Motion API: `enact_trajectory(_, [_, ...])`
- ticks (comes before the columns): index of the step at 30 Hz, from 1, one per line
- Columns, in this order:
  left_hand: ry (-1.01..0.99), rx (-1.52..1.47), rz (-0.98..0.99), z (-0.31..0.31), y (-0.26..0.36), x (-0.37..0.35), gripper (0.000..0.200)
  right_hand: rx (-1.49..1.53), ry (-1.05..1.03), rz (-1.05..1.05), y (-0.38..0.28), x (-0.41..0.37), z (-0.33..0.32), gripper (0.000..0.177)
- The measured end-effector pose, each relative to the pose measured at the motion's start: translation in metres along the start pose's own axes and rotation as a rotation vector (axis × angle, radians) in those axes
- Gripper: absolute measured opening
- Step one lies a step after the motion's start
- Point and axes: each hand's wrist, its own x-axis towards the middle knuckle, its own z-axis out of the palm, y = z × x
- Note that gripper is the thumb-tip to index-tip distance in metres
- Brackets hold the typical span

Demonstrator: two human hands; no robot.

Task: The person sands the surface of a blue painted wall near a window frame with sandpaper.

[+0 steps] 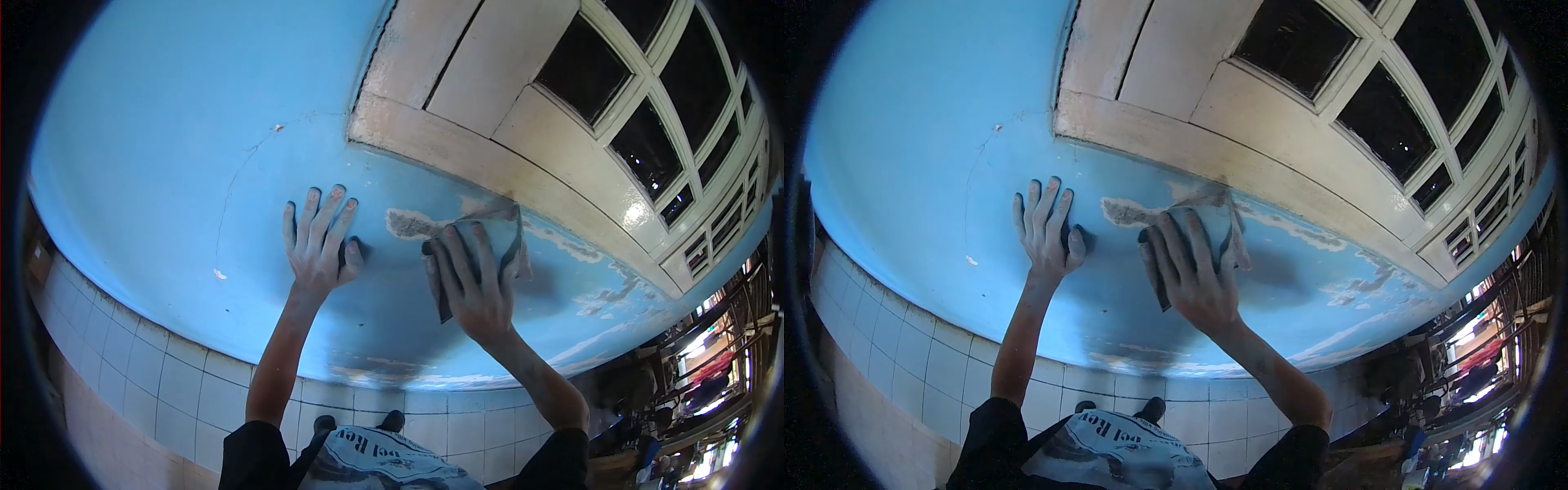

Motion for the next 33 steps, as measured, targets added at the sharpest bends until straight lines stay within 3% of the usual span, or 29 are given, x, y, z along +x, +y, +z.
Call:
enact_trajectory(5, [-0.014,-0.034,-0.013,-0.001,-0.003,-0.005,0.043,0.043,0.011,-0.076,-0.001,0.003,0.003,0.032])
enact_trajectory(8, [0.012,-0.067,0.001,-0.001,-0.003,-0.003,0.042,0.058,0.133,-0.056,0.006,-0.011,0.015,0.031])
enact_trajectory(13, [0.007,-0.065,-0.017,-0.001,-0.002,-0.005,0.040,-0.109,0.131,-0.202,0.008,-0.003,0.008,0.026])
enact_trajectory(16, [0.023,-0.062,-0.021,0.002,-0.001,-0.004,0.040,-0.035,0.103,-0.070,0.006,-0.006,0.005,0.026])
enact_trajectory(21, [0.031,-0.061,-0.022,0.002,0.001,-0.002,0.041,-0.060,0.119,-0.166,0.008,0.012,0.007,0.029])
enact_trajectory(23, [0.093,-0.069,-0.033,0.002,-0.003,-0.004,0.038,-0.016,0.117,-0.126,0.007,0.007,0.007,0.029])
enact_trajectory(33, [0.029,-0.030,0.008,-0.002,-0.006,-0.004,0.042,0.035,0.141,-0.088,0.003,-0.001,0.013,0.028])
